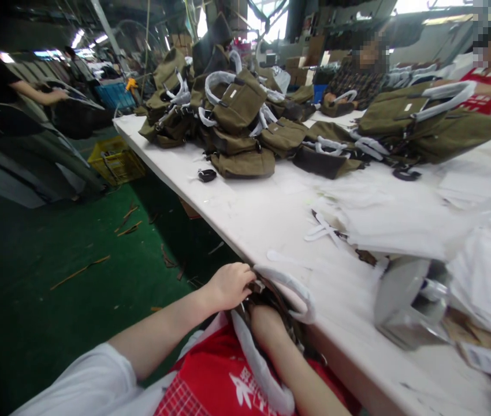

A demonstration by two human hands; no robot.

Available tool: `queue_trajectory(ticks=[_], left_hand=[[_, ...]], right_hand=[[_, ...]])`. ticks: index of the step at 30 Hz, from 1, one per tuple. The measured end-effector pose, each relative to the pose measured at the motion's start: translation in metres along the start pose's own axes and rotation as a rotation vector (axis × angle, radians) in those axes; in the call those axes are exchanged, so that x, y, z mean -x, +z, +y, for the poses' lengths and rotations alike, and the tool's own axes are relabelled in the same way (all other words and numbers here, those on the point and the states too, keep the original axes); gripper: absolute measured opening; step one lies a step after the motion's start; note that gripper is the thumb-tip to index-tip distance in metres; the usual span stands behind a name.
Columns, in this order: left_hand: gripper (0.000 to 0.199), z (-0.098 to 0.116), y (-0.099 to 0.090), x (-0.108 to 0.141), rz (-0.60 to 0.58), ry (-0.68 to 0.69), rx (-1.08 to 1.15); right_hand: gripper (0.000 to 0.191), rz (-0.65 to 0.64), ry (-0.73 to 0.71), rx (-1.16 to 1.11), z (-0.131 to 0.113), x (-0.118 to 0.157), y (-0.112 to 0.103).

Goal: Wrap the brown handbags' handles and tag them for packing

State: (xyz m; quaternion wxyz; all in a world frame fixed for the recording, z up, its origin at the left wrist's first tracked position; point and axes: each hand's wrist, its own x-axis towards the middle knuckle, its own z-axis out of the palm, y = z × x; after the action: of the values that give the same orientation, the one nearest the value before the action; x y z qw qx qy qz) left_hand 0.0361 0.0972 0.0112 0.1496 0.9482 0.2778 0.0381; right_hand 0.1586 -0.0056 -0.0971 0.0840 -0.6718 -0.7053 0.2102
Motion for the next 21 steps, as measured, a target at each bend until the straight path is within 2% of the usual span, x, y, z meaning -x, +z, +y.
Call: queue_trajectory(ticks=[3, 6, 8, 11, 14, 18, 21], left_hand=[[0.024, -0.004, -0.002, 0.007, -0.006, 0.001, 0.041], [0.018, -0.008, -0.002, 0.012, -0.037, -0.011, 0.073], [0.013, -0.007, 0.004, 0.011, -0.087, -0.005, 0.049], [0.008, -0.005, 0.015, 0.006, -0.195, 0.076, -0.012], [0.009, -0.004, 0.020, 0.003, -0.220, 0.127, -0.036], [0.025, -0.010, 0.008, 0.011, -0.081, 0.108, 0.026], [0.026, -0.016, -0.006, 0.022, -0.023, 0.118, -0.078]], right_hand=[[0.029, 0.108, 0.024, -0.002, 0.000, 0.014, -0.016], [0.038, 0.303, 0.067, -0.105, 0.002, 0.019, -0.025], [0.042, 0.391, 0.076, -0.185, 0.004, 0.016, -0.022], [0.048, 0.410, 0.051, -0.316, 0.009, 0.006, -0.012], [0.049, 0.398, 0.056, -0.405, 0.014, -0.005, -0.005], [0.043, 0.385, 0.093, -0.398, 0.020, -0.014, -0.005], [0.034, 0.361, 0.109, -0.344, 0.023, -0.019, -0.003]])
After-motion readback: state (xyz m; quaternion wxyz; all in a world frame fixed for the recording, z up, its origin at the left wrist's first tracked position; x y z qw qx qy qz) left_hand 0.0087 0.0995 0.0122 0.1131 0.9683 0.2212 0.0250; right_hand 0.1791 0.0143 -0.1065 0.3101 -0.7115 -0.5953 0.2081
